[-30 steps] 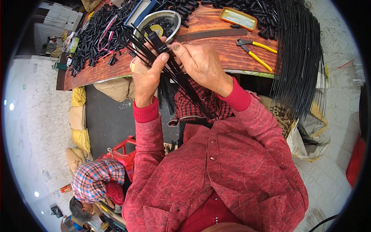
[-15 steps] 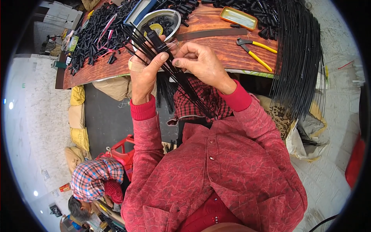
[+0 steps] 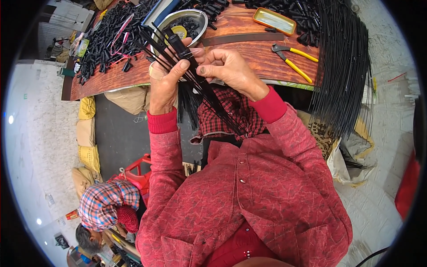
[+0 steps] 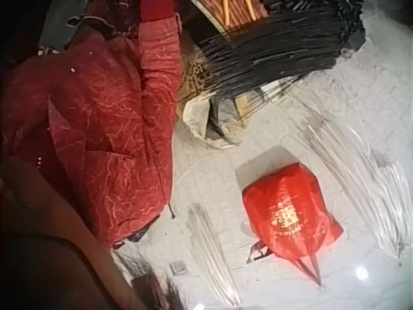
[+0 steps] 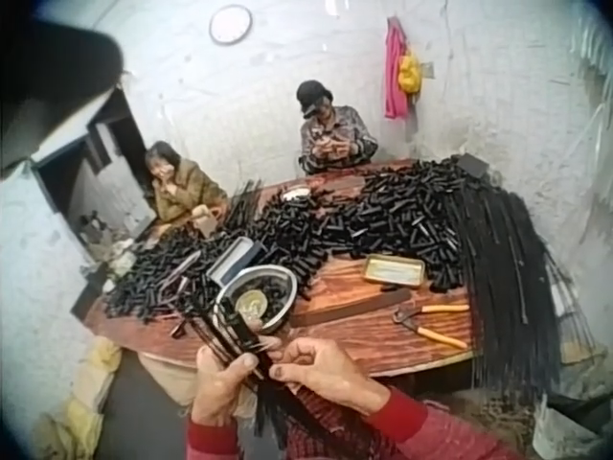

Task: Assembling windshield wiper blades by attaching rubber strips and metal components using pliers.

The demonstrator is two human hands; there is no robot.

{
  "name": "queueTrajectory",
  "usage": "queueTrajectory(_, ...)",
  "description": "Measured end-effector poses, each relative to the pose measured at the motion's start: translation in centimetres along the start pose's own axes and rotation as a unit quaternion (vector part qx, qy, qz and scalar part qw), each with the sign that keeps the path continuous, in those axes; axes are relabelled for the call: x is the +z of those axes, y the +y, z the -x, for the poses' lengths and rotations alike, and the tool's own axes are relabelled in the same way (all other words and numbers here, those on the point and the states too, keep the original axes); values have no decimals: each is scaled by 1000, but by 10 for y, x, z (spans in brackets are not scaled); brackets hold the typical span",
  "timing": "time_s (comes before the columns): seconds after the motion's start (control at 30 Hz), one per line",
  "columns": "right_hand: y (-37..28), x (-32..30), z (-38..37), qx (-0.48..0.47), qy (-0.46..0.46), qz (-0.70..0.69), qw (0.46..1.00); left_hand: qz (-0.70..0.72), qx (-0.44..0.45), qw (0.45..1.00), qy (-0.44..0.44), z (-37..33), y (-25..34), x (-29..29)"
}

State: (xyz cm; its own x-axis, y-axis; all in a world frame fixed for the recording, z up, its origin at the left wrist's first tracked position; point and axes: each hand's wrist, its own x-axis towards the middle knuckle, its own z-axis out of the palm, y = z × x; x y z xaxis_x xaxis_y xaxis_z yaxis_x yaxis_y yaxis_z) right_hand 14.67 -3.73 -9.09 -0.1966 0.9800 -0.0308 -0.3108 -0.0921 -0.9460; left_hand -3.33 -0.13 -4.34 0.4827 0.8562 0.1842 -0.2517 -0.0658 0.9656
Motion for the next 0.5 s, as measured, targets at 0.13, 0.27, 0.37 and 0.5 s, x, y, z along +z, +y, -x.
queueTrajectory(0.13, 5, 4, 2, -27, 43, 20, 999, -13, -6, 1000, 7, 1, 8, 10)
queueTrajectory(0.27, 3, 3, 4, -20, 39, 8, 999, -46, -34, 997, 55, 2, 10, 18)
queueTrajectory(0.37, 2, 1, 4, -20, 32, -31, 999, -61, -30, 996, 60, 1, 9, 19)
queueTrajectory(0.5, -2, 3, 9, -23, 32, -36, 999, -21, -36, 998, 56, -2, 4, 15)
